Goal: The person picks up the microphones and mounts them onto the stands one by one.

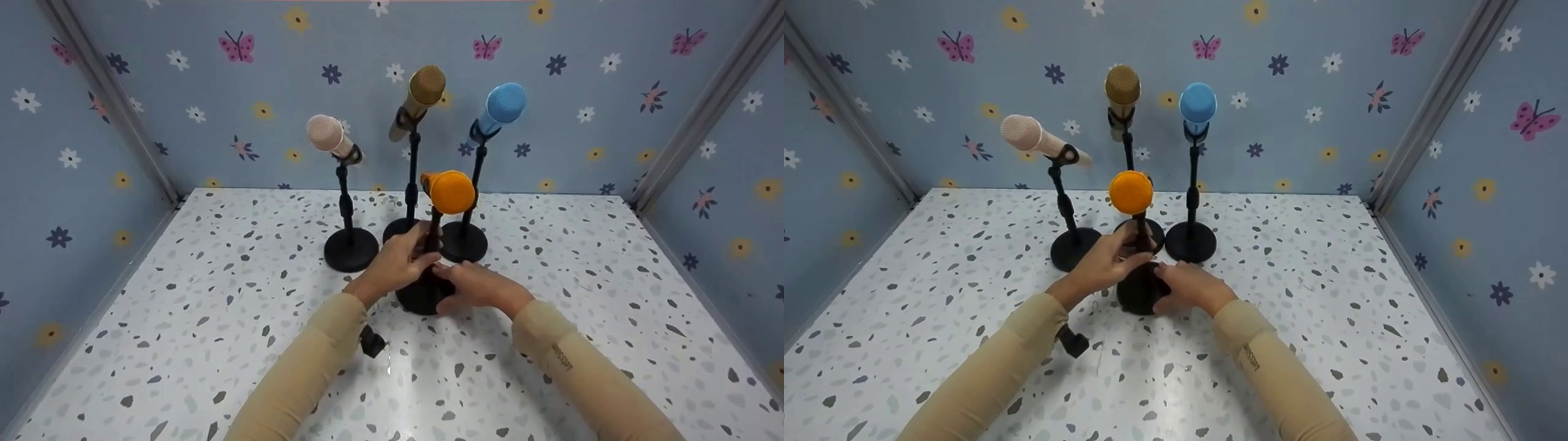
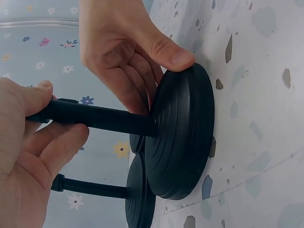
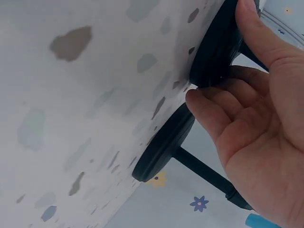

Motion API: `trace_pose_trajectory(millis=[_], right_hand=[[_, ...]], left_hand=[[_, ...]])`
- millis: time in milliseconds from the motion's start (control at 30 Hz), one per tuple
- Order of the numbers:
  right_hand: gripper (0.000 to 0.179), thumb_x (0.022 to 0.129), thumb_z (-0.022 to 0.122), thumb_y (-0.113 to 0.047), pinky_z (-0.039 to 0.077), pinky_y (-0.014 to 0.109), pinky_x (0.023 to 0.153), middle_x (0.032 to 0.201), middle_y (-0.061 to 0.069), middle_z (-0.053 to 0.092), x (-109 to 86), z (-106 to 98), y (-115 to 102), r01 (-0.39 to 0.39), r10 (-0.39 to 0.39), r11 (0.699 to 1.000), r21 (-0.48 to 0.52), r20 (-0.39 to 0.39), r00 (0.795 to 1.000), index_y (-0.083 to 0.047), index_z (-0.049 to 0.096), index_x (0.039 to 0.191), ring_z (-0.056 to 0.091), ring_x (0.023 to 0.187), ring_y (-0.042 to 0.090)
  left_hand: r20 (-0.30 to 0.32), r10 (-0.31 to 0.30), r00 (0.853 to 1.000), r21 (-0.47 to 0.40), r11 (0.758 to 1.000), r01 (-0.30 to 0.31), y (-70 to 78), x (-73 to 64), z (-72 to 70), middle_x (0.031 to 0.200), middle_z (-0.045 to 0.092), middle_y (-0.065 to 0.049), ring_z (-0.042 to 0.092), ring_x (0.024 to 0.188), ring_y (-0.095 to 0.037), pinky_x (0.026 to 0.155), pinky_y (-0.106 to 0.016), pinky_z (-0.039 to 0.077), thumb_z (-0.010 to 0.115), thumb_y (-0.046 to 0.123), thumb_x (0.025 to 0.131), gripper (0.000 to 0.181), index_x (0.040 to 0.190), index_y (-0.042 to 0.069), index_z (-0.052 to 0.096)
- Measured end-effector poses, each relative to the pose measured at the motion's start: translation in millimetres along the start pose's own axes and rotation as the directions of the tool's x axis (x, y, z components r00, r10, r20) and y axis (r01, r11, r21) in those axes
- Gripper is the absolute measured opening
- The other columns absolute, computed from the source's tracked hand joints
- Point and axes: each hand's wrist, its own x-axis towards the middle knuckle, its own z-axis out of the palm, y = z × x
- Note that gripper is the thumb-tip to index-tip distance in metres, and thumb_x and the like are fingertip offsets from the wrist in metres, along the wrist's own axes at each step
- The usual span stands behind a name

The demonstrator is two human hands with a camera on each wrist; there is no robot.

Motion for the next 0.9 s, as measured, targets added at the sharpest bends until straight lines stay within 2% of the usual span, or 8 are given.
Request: trace_pose_trajectory(millis=[133, 267, 367, 533, 767, 900], right_hand=[[0.078, 0.087, 0.081, -0.034, 0.043, 0.046, 0.108, 0.149, 0.015, 0.052, 1.9, -3, -5, -0.035, 0.036, 0.999, -0.014, 0.018, 0.999, -0.004, 0.047, 0.151, 0.056, 0.127, 0.034], [0.075, 0.086, 0.083, -0.033, 0.046, 0.046, 0.105, 0.139, 0.016, 0.059, 4.0, -4, -8, -0.060, 0.060, 0.998, -0.017, 0.016, 0.998, -0.005, 0.050, 0.148, 0.061, 0.120, 0.033], [0.067, 0.084, 0.084, -0.032, 0.049, 0.045, 0.101, 0.128, 0.016, 0.065, 5.8, -4, -10, -0.090, 0.090, 0.996, -0.017, 0.026, 0.996, -0.006, 0.056, 0.140, 0.064, 0.111, 0.030], [0.056, 0.082, 0.087, -0.032, 0.049, 0.045, 0.099, 0.120, 0.011, 0.069, 9.9, -7, -15, -0.151, 0.152, 0.988, -0.023, 0.053, 0.987, -0.008, 0.063, 0.126, 0.064, 0.106, 0.027], [0.048, 0.078, 0.089, -0.030, 0.051, 0.043, 0.096, 0.112, 0.007, 0.071, 12.4, -11, -17, -0.195, 0.196, 0.981, -0.022, 0.072, 0.978, -0.009, 0.068, 0.116, 0.064, 0.097, 0.022], [0.047, 0.079, 0.089, -0.032, 0.051, 0.043, 0.094, 0.107, 0.006, 0.071, 12.7, -10, -17, -0.179, 0.181, 0.983, -0.037, 0.065, 0.981, -0.009, 0.068, 0.115, 0.063, 0.094, 0.021]], left_hand=[[0.003, -0.001, 1.000, 0.003, 1.000, 0.001, 0.1, 0.1, -1.2, 0.121, 0.069, -0.008, 0.068, 0.107, -0.015, 0.093, -0.030, 0.054, 0.067, 0.013, 0.100, 0.034, 0.130, 0.007, 0.053], [0.006, 0.009, 1.000, 0.008, 1.000, -0.009, 0.9, 1.0, -2.5, 0.122, 0.068, -0.010, 0.069, 0.107, -0.016, 0.092, -0.030, 0.054, 0.067, 0.013, 0.099, 0.034, 0.130, 0.005, 0.053], [0.018, 0.012, 1.000, 0.019, 1.000, -0.012, 1.5, 1.0, -3.0, 0.122, 0.068, -0.009, 0.069, 0.106, -0.015, 0.092, -0.028, 0.054, 0.067, 0.015, 0.100, 0.034, 0.129, 0.005, 0.053], [0.040, -0.016, 0.999, 0.021, 1.000, 0.015, 3.0, 1.1, -4.2, 0.121, 0.066, -0.005, 0.067, 0.109, -0.013, 0.093, -0.027, 0.053, 0.065, 0.017, 0.101, 0.033, 0.129, 0.005, 0.052], [0.097, -0.030, 0.995, 0.037, 0.999, 0.026, 8.5, 4.3, -8.8, 0.122, 0.066, -0.009, 0.066, 0.108, -0.016, 0.094, -0.032, 0.053, 0.064, 0.016, 0.102, 0.032, 0.130, 0.007, 0.051], [0.097, -0.007, 0.995, -0.023, 1.000, 0.010, 10.3, 4.0, -11.8, 0.129, 0.064, -0.008, 0.063, 0.114, -0.015, 0.099, -0.031, 0.050, 0.062, 0.010, 0.102, 0.034, 0.134, 0.006, 0.052]])
